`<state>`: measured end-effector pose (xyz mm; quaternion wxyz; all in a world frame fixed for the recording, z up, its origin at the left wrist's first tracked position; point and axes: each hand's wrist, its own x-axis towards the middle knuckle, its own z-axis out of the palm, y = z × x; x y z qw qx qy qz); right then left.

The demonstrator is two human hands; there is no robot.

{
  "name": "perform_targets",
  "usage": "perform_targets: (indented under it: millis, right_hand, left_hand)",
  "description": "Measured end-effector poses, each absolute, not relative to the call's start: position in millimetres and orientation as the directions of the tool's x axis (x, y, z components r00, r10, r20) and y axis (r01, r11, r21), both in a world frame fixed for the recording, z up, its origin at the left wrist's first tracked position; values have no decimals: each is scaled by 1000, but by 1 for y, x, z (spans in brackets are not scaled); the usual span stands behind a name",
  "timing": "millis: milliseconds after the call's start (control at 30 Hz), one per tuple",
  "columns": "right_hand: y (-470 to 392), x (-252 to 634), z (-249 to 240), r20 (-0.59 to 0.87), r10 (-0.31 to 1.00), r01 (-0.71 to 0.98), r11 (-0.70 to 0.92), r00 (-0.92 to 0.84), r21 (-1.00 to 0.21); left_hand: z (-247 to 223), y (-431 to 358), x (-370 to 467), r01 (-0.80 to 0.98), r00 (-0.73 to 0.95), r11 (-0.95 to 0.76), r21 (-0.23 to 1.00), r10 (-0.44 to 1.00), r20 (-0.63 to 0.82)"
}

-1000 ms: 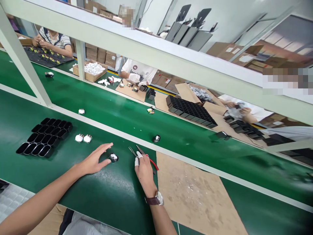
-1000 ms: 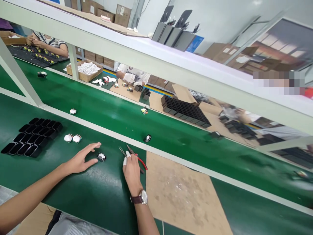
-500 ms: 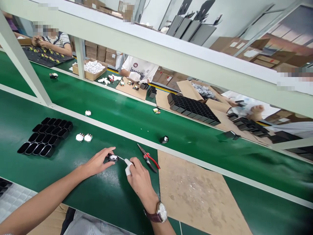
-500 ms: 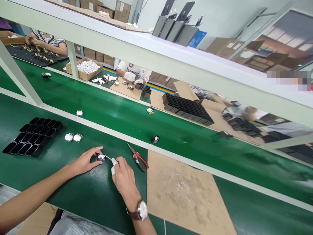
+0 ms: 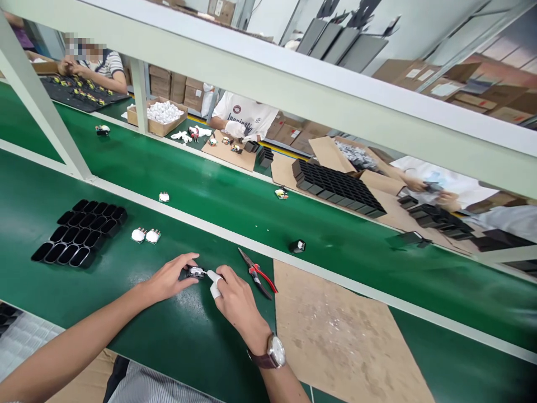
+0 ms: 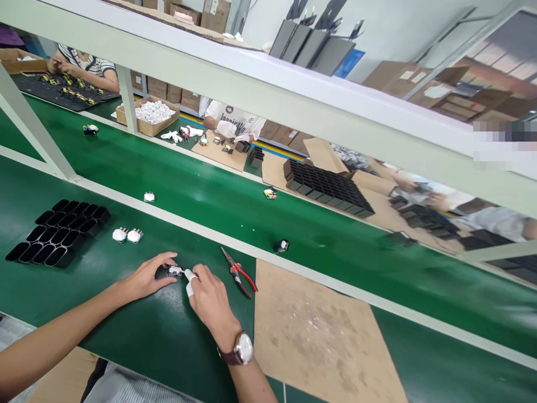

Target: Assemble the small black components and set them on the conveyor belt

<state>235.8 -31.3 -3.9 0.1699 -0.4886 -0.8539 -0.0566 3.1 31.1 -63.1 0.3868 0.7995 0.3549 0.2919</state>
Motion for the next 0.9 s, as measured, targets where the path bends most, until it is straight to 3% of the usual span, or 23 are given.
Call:
perform_targets:
  millis: [167,300,467,667,767,900]
  right_hand:
    - [-27,234,12,244,826,848,529,-508,-29]
    - [-28,244,18,267,856,861,489,-442,-141]
    - [-35,264,-7,383,896,897,345,-226,-277]
    - [-36,275,-45,398,904,967,224,-158,-125]
    - [-35,271,-41,359,916,967,232,-181,-106]
    - [-26,256,-29,404,892,914,321,-203,-249]
  left_hand:
    - [-63,30,3,384,570,-480,789,795,206]
    - [-55,32,1,369,627,-595,714,727,282]
    - [-57,36,-2,285,664,-683,673,647,375]
    - [-63,35,-6,395,589,-562,727,762,269]
    - [-57,34,-7,337,584,-649,683,712,389]
    - [-50,34,-3,217,643,-768,602,577,504]
